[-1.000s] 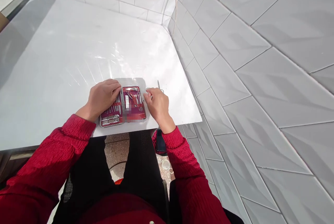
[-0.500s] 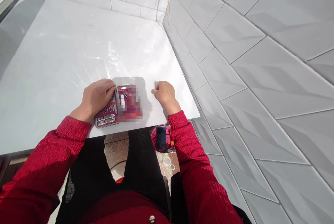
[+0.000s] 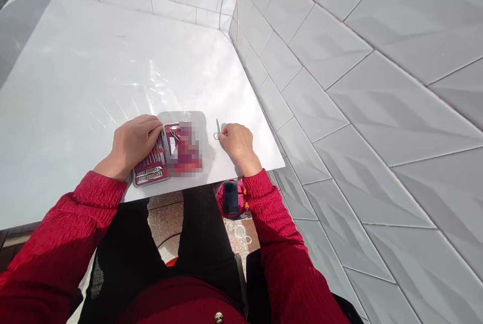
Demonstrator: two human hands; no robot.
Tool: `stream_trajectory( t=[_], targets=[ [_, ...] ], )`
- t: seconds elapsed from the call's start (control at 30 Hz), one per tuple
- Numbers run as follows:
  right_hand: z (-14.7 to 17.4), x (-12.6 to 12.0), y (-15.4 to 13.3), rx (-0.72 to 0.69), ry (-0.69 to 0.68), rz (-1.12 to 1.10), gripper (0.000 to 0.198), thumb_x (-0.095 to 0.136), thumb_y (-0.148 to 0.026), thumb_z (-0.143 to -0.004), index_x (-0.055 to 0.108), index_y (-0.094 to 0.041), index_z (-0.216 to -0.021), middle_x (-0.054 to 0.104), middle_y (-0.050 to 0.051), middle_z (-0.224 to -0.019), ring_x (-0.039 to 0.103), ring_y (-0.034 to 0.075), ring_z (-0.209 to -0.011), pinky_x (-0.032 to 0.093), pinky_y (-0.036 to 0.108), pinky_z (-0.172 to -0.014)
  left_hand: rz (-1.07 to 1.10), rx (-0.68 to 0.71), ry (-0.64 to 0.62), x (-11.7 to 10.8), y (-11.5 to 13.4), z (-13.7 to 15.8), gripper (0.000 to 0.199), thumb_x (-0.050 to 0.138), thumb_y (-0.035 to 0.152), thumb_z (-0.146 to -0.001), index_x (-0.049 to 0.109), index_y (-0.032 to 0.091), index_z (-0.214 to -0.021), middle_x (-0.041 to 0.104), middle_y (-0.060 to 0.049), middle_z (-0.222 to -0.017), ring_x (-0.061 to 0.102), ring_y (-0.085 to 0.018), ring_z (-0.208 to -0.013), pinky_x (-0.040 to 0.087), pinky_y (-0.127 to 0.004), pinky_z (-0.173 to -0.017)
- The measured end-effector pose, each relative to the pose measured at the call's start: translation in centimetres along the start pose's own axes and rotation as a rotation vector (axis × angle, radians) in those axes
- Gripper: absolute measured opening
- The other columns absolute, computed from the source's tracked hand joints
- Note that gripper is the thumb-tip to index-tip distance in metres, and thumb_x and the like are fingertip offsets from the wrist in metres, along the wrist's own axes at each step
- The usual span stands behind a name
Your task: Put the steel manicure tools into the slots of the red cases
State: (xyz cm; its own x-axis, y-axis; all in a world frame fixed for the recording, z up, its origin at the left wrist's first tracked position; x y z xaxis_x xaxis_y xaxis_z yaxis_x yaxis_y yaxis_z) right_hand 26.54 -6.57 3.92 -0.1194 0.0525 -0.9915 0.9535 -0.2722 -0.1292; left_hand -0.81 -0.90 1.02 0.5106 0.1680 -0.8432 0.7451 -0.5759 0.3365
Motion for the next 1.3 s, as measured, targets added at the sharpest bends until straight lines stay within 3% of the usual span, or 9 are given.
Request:
stream_trajectory(
  t=[0.17, 0.43, 0.6, 0.73, 0.9, 1.07, 1.3],
  targets=[
    [0.0, 0.3, -0.3, 0.003, -0.041, 0.061, 0.021, 0.062, -0.030, -0.094, 0.079, -0.018, -0.088, 0.079, 0.011, -0.093, 0.070, 0.025, -0.086, 0.041, 0.033, -0.069, 0.016, -0.006, -0.011, -0.1, 0.1, 0.1, 0.035, 0.040, 0.033, -0.105, 0.070, 0.024, -0.089, 0.074, -0.006, -0.102, 0.065, -0.024, -0.092, 0.044, -0.036, -0.066],
    [-0.8, 0.2, -0.9, -0.051, -0.126, 0.132, 0.015, 0.067, -0.020, -0.086, 0.080, -0.014, -0.089, 0.078, 0.013, -0.086, 0.070, 0.026, -0.082, 0.042, 0.033, -0.069, 0.037, -0.018, -0.023, -0.3, 0.1, 0.1, 0.035, 0.040, 0.031, -0.104, 0.070, 0.022, -0.089, 0.071, -0.008, -0.096, 0.063, -0.024, -0.090, 0.047, -0.037, -0.071],
    [0.5, 0.2, -0.7, -0.087, -0.161, 0.064, 0.017, 0.067, -0.025, -0.087, 0.078, -0.016, -0.077, 0.074, 0.009, -0.077, 0.064, 0.021, -0.074, 0.037, 0.031, -0.065, 0.025, -0.016, -0.017, -0.1, 0.1, 0.1, 0.034, 0.041, 0.030, -0.104, 0.070, 0.020, -0.088, 0.072, -0.007, -0.098, 0.063, -0.022, -0.089, 0.047, -0.035, -0.069],
    [2.4, -0.5, -0.9, -0.119, -0.153, -0.116, 0.014, 0.069, -0.023, -0.083, 0.072, -0.017, -0.070, 0.066, 0.002, -0.068, 0.055, 0.015, -0.065, 0.032, 0.029, -0.062, 0.016, -0.018, -0.003, 0.1, -0.1, 0.2, 0.032, 0.043, 0.029, -0.104, 0.071, 0.021, -0.091, 0.074, -0.007, -0.103, 0.065, -0.023, -0.093, 0.046, -0.036, -0.068],
    [5.5, -1.3, -2.6, -0.202, -0.328, -0.308, 0.018, 0.066, -0.017, -0.078, 0.063, -0.018, -0.060, 0.052, -0.003, -0.056, 0.043, 0.010, -0.056, 0.028, 0.029, -0.059, 0.003, -0.016, -0.009, 0.2, -0.1, 0.2, 0.033, 0.043, 0.028, -0.104, 0.072, 0.021, -0.093, 0.075, -0.007, -0.105, 0.066, -0.023, -0.094, 0.046, -0.036, -0.067],
    [7.4, -1.2, -4.1, -0.255, -0.481, -0.290, 0.022, 0.062, -0.014, -0.074, 0.056, -0.019, -0.054, 0.047, -0.004, -0.052, 0.040, 0.009, -0.054, 0.024, 0.030, -0.059, 0.022, -0.016, -0.004, 0.3, -0.2, 0.3, 0.033, 0.043, 0.030, -0.105, 0.073, 0.021, -0.096, 0.075, -0.008, -0.110, 0.067, -0.024, -0.099, 0.050, -0.038, -0.073],
    [7.1, -0.6, -4.8, -0.259, -0.451, -0.157, 0.026, 0.061, -0.012, -0.073, 0.050, -0.020, -0.051, 0.037, -0.006, -0.049, 0.033, 0.010, -0.053, 0.022, 0.030, -0.057, 0.039, -0.003, 0.020, 0.4, -0.2, 0.3, 0.034, 0.043, 0.029, -0.103, 0.075, 0.023, -0.096, 0.075, -0.006, -0.108, 0.068, -0.025, -0.101, 0.052, -0.038, -0.076]
  ],
)
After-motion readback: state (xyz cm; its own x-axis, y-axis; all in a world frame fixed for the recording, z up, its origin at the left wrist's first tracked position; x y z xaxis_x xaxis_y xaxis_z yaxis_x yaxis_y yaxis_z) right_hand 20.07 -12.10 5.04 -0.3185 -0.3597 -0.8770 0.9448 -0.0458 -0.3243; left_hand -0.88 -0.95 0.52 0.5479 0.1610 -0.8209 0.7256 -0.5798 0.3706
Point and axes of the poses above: each hand's wrist, its own z-axis away from the middle knuckle, its own x-axis out of the palm, y = z × x, the point moved 1 cm from there along -z, towards the middle knuckle
